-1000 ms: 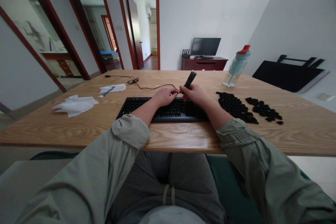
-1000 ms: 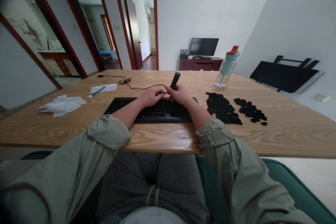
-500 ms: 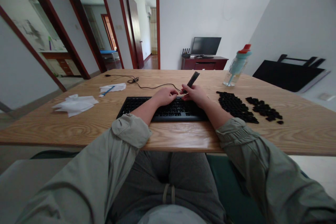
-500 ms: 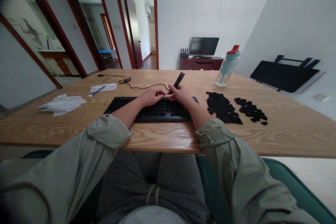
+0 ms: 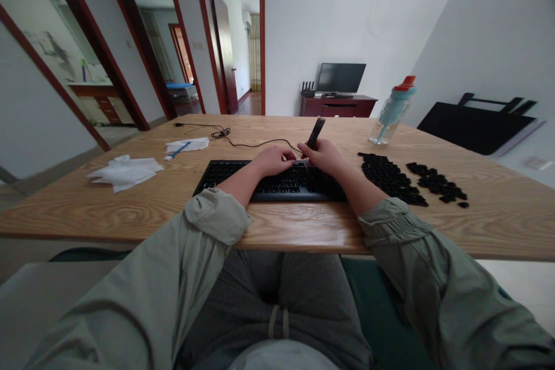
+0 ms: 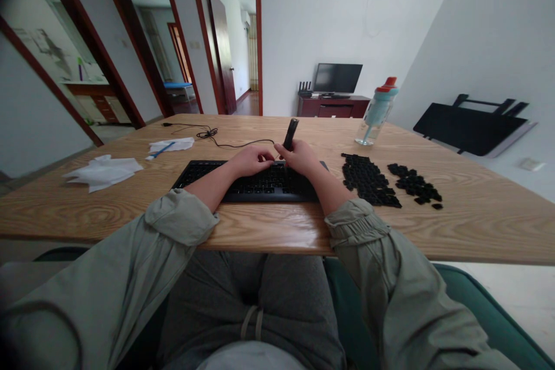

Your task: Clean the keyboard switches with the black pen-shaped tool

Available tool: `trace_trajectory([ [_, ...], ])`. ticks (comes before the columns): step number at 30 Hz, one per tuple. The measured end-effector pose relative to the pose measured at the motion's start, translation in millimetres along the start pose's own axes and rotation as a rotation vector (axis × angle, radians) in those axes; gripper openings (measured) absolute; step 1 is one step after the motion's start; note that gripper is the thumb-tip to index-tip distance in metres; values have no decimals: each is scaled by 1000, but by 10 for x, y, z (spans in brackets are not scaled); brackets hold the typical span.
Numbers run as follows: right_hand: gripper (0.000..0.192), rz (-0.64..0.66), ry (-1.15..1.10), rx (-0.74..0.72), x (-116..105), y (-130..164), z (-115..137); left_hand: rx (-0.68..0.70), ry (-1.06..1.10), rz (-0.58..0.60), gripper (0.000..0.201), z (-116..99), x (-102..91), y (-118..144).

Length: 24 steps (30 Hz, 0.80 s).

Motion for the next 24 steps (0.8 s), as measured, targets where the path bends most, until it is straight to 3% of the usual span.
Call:
trace_trajectory([
  [6, 17, 170, -76, -65, 48, 16, 67, -21, 17, -78, 24, 14, -41, -1],
  [9, 12, 133, 24, -140, -8, 45, 134, -6, 20, -55, 23, 20, -27, -7],
  [18, 29, 95, 220, -285, -27, 77, 186, 1, -5, 37, 23, -52, 5, 12],
  [24, 33, 58, 204, -288, -56, 81, 232, 120, -19, 51, 21, -85, 21, -2],
])
Point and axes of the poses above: each hand's wrist, its own y-axis away from the middle knuckle, its own x-axis out of the palm, z = x × y, the point moved 6 cm from there along -y, towards the middle knuckle, and after that the axes turned 13 degrees about y, right-handed, at the moved point
